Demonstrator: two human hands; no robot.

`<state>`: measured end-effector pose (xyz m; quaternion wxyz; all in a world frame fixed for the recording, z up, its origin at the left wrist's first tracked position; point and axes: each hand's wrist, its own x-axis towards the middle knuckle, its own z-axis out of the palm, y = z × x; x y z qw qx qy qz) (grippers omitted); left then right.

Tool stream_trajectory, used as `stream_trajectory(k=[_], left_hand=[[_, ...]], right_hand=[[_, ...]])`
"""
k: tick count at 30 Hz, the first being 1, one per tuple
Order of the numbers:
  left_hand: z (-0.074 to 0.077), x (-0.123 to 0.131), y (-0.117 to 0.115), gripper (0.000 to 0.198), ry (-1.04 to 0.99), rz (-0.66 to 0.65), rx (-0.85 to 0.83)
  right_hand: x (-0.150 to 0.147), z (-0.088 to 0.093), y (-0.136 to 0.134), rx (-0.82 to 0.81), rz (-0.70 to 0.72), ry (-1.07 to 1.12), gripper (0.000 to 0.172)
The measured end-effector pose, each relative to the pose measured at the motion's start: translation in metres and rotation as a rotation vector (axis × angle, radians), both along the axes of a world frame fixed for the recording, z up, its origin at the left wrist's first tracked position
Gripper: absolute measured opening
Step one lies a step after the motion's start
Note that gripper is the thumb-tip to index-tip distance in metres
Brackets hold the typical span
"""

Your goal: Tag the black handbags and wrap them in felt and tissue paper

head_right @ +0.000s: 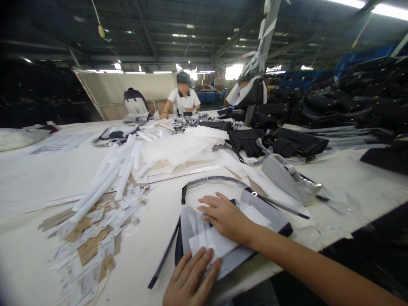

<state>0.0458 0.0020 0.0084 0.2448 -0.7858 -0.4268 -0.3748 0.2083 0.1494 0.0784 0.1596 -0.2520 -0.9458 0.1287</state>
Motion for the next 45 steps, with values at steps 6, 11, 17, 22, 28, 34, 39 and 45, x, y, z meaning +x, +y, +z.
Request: stream_trajectory(k=[6, 11, 17, 22, 28, 34, 39, 45], left_hand=[[0.005, 0.002, -0.008, 0.039, -0.037, -0.015, -0.139], [0.005, 0.004, -0.013, 0.038, -0.055, -0.036, -0.216], [0.007, 0.003, -0.013, 0.036, -0.003, -0.019, -0.199], [0.009, 0.002, -0.012, 0.037, 0.018, -0.007, -0.182], [0.009, 0.000, -0.012, 0.036, 0.015, -0.005, -0.206], [0.008, -0.001, -0.012, 0.037, 0.031, -0.015, -0.216], [0.008, 0.001, -0.014, 0.037, -0.020, -0.014, -0.239], [0.007, 0.003, -0.016, 0.034, -0.010, -0.018, -0.221]], right_hand=[[0.081, -0.016, -0.099, 0.259, 0.208, 0.269, 0.028], [0.097, -0.070, -0.133, 0.317, 0.201, -0.004, 0.040], [0.060, -0.081, -0.127, 0.297, 0.172, 0.294, 0.028], [0.052, -0.078, -0.144, 0.231, 0.134, 0.386, 0.029], [0.055, -0.074, -0.159, 0.213, 0.157, 0.391, 0.029], [0.059, -0.044, -0.145, 0.226, 0.186, 0.351, 0.027], [0.056, -0.025, -0.131, 0.231, 0.156, 0.329, 0.027], [0.040, -0.003, -0.110, 0.288, 0.068, 0.342, 0.028]])
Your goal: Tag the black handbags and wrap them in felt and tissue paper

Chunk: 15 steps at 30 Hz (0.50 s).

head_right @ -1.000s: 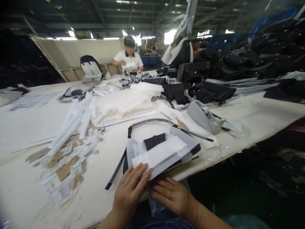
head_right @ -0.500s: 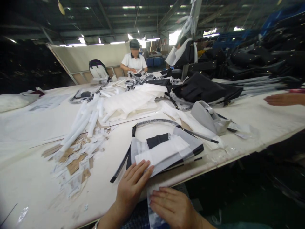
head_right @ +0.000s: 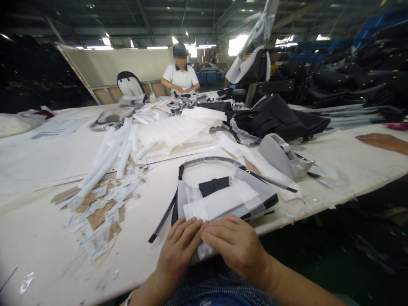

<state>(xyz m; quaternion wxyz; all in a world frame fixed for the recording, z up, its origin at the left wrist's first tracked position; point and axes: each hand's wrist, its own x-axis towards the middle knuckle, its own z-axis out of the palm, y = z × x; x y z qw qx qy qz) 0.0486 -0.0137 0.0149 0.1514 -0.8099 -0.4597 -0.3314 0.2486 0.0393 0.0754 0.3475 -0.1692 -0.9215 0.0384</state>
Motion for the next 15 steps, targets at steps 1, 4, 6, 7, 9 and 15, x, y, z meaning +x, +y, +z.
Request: stream_trajectory(k=[1, 4, 6, 7, 9, 15], left_hand=[[-0.001, 0.000, 0.000, 0.032, -0.012, -0.001, 0.013], [-0.003, 0.000, 0.000, 0.030, -0.057, -0.010, 0.030], [-0.004, 0.000, 0.000, 0.030, -0.087, -0.010, 0.025], [-0.004, 0.001, 0.000, 0.029, -0.104, -0.006, 0.023], [-0.004, 0.001, 0.000, 0.027, -0.135, -0.001, 0.014], [-0.008, -0.002, -0.007, 0.029, -0.171, -0.015, -0.036]], right_hand=[[-0.003, 0.003, 0.003, 0.012, -0.024, -0.001, 0.028], [-0.010, 0.009, 0.012, 0.017, -0.064, -0.026, 0.030], [-0.015, 0.009, 0.018, -0.038, -0.083, -0.049, 0.030], [-0.018, 0.007, 0.022, -0.092, -0.097, -0.061, 0.030], [-0.023, 0.002, 0.030, -0.234, -0.119, -0.087, 0.030], [-0.028, -0.009, 0.045, -0.549, -0.238, -0.136, 0.016]])
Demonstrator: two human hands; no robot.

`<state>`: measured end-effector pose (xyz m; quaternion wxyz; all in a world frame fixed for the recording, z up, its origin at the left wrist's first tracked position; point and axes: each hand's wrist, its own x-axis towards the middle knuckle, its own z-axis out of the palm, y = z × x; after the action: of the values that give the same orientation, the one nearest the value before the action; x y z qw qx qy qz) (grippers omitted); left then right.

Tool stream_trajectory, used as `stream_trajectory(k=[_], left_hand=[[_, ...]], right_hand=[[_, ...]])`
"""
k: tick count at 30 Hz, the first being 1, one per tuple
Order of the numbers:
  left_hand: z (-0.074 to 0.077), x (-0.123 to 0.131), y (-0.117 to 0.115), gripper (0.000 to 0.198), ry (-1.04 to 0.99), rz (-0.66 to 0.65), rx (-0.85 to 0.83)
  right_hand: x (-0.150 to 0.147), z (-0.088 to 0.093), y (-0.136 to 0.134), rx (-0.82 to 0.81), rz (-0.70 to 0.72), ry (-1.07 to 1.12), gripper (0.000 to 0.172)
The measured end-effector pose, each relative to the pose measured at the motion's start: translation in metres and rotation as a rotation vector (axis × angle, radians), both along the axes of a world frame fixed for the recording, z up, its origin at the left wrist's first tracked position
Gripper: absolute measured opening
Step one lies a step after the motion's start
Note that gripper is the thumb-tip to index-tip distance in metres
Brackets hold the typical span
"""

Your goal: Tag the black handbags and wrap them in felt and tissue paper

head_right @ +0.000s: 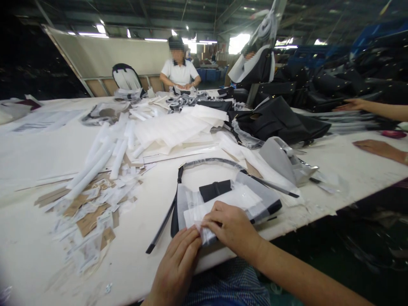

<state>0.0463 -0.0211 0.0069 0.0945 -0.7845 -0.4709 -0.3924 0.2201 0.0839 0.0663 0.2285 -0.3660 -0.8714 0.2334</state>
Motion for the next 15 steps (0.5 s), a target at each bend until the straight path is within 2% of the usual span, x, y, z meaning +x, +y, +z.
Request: stream_trajectory(k=[5, 10, 15], left_hand=[[0.001, -0.003, -0.003, 0.026, -0.054, 0.009, 0.019], [0.011, 0.000, 0.000, 0.039, 0.082, 0.025, -0.020], [-0.003, -0.006, 0.005, 0.035, 0.226, 0.026, 0.052]], right_hand=[[-0.004, 0.005, 0.007, -0.074, -0.058, -0.123, 0.013], [-0.010, 0.014, 0.015, -0.107, -0.051, -0.235, 0.014], [-0.015, 0.015, 0.018, -0.056, -0.008, -0.286, 0.015]])
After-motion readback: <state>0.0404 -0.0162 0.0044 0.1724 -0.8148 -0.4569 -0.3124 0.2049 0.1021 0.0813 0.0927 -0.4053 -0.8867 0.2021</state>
